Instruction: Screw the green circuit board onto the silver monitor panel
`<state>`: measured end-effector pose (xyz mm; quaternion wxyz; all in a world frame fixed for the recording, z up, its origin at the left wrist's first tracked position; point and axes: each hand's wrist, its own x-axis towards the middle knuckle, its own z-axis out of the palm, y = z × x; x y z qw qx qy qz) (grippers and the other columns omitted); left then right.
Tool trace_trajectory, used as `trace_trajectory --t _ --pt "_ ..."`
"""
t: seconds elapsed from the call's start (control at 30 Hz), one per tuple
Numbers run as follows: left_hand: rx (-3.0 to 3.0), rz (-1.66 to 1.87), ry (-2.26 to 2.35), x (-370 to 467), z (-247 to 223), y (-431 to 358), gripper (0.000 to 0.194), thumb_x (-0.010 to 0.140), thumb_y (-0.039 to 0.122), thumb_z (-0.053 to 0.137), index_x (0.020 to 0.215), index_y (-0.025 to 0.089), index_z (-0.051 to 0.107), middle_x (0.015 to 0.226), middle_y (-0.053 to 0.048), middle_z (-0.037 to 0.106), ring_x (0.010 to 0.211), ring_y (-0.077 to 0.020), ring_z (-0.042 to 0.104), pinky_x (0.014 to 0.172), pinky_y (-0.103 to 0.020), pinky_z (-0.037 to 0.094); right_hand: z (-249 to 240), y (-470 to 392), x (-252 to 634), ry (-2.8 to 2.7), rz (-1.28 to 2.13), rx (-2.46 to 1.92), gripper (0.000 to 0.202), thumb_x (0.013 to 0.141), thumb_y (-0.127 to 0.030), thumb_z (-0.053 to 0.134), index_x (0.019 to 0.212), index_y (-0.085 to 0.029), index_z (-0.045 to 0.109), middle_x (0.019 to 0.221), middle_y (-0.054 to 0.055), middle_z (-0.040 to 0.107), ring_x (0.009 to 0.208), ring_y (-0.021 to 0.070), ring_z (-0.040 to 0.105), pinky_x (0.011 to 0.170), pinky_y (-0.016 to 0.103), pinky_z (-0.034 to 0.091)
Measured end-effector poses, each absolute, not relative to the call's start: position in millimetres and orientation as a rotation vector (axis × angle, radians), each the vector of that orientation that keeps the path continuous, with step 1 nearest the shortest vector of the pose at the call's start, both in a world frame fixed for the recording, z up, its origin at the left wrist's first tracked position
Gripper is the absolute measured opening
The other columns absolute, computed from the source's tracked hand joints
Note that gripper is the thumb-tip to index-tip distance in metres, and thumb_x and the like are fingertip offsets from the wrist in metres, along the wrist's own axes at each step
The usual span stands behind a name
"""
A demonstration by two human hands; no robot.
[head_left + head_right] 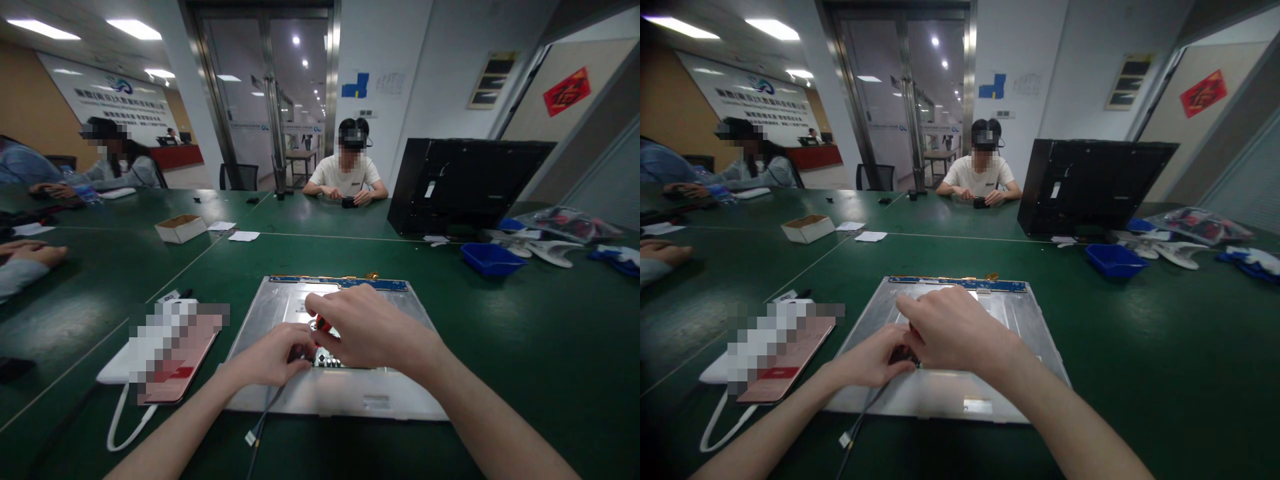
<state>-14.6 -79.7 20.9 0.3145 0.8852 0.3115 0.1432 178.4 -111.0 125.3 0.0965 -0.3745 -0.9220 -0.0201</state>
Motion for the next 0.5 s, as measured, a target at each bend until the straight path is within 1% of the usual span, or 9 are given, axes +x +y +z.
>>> trace_trajectory --t 0.1,0.17,0.37,0.43,0.5 --pt "2.320 0.389 0.803 -14.5 21.4 -79.8 0.020 0.074 0.010 0.059 0.093 0.017 0.061 0.091 -0.003 0.062 0.077 -0.0168 0.056 0.066 -0.027 0.044 125.6 -110.4 178.8 -2.730 -0.089 -1.138 0.014 0.084 -0.032 0.051 0.087 -0.018 0.054 0.070 0.002 0.065 0.057 0.0129 0.052 0.048 0.028 0.018" --pt "2.316 0.396 0.780 -13.9 21.9 -79.7 0.021 0.074 0.008 0.059 0.093 0.017 0.061 0.091 -0.003 0.062 0.077 -0.0163 0.056 0.067 -0.027 0.044 126.8 -110.6 179.5 -2.735 -0.080 -1.151 0.015 0.084 -0.032 0.050 0.087 -0.018 0.055 0.071 0.002 0.065 0.057 0.0131 0.052 0.048 0.028 0.019" --pt "2.334 0.429 0.739 -12.5 21.4 -78.9 0.011 0.074 0.005 0.059 0.078 0.016 0.060 0.079 0.000 0.061 0.070 -0.0133 0.054 0.064 -0.025 0.043 131.5 -114.1 180.6 -2.791 0.024 -1.040 0.017 0.079 -0.026 0.050 0.093 -0.016 0.052 0.084 0.006 0.063 0.063 0.0147 0.052 0.048 0.027 0.024" --pt "2.333 0.427 0.750 -12.8 21.4 -78.8 0.011 0.073 0.005 0.059 0.078 0.015 0.060 0.080 0.000 0.061 0.072 -0.0138 0.055 0.065 -0.025 0.043 130.8 -114.5 179.9 -2.787 0.013 -1.017 0.016 0.079 -0.024 0.048 0.093 -0.016 0.051 0.084 0.006 0.063 0.062 0.0144 0.051 0.048 0.027 0.024" --pt "2.336 0.420 0.771 -13.3 21.5 -78.9 0.011 0.073 0.005 0.059 0.079 0.015 0.061 0.084 -0.001 0.062 0.075 -0.0149 0.056 0.066 -0.025 0.044 128.7 -113.7 178.7 -2.761 -0.017 -1.023 0.013 0.082 -0.024 0.046 0.092 -0.017 0.050 0.084 0.005 0.064 0.061 0.0140 0.051 0.047 0.027 0.022"
